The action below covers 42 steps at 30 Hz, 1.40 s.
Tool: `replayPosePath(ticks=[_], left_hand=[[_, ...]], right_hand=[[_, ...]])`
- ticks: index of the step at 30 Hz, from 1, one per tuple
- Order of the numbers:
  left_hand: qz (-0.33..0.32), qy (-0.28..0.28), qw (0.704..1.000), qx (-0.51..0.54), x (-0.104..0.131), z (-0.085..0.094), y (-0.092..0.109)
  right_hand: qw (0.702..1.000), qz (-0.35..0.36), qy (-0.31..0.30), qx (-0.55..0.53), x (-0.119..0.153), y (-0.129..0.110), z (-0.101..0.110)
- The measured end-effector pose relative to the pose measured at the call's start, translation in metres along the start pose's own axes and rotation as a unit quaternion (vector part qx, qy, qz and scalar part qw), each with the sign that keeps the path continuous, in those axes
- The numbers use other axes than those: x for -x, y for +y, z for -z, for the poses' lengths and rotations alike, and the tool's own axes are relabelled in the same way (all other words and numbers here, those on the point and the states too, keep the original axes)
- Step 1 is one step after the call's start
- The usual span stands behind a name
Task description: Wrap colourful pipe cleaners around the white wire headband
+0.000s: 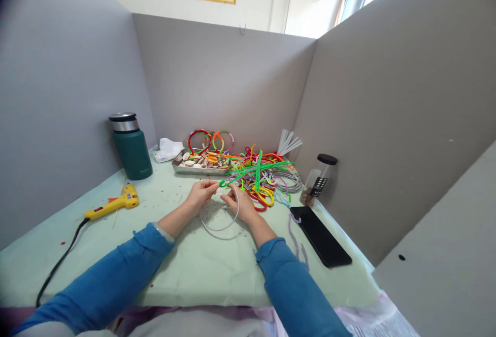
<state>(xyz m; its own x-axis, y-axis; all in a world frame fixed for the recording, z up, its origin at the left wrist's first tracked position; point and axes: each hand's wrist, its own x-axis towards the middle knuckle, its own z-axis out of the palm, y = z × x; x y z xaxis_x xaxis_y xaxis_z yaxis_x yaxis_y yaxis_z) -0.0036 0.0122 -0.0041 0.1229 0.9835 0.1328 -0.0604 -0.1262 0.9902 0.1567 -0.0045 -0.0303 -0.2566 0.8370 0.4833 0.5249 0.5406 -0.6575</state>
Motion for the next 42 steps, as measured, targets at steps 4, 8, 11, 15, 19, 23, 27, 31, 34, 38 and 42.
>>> replayPosePath(ticks=[4,8,11,15,19,23,27,31,34,38,42], left_hand=[[0.006,-0.010,1.000,0.008,0.0013,0.0006,0.0007],[0.024,-0.012,1.000,-0.007,0.0022,0.0009,0.0011],[0.049,-0.015,0.999,-0.014,0.0022,0.0009,0.0005],[0.076,-0.020,0.997,-0.025,0.0010,0.0007,-0.0022],[0.087,-0.027,0.995,-0.041,-0.0002,0.0009,-0.0051],[0.096,-0.039,0.993,-0.059,-0.0011,0.0011,-0.0074],[0.098,-0.040,0.991,-0.081,-0.0014,0.0014,-0.0087],[0.100,-0.054,0.990,-0.085,0.0008,0.0013,-0.0075],[0.101,-0.063,0.990,-0.082,0.0027,0.0006,-0.0057],[0.110,-0.066,0.988,-0.083,0.0035,-0.0001,-0.0041],[0.110,-0.067,0.988,-0.081,0.0040,0.0002,-0.0034]], right_hand=[[0.999,0.010,0.027,-0.014,-0.0001,0.0007,-0.0012],[0.999,0.018,0.042,-0.011,-0.0003,-0.0003,-0.0004],[0.999,0.023,0.038,-0.005,-0.0001,-0.0027,0.0019],[0.998,0.033,0.044,-0.001,-0.0003,-0.0048,0.0035],[0.999,0.030,0.044,0.005,-0.0008,-0.0052,0.0035],[0.999,0.023,0.036,0.006,-0.0009,-0.0051,0.0041],[0.999,0.020,0.039,0.015,-0.0012,-0.0037,0.0038],[0.999,0.009,0.038,0.016,-0.0018,-0.0014,0.0026],[0.999,-0.001,0.033,0.009,-0.0020,0.0004,0.0018],[0.999,-0.012,0.037,0.008,-0.0020,0.0014,0.0017],[0.999,-0.020,0.037,0.007,-0.0018,-0.0006,0.0023]])
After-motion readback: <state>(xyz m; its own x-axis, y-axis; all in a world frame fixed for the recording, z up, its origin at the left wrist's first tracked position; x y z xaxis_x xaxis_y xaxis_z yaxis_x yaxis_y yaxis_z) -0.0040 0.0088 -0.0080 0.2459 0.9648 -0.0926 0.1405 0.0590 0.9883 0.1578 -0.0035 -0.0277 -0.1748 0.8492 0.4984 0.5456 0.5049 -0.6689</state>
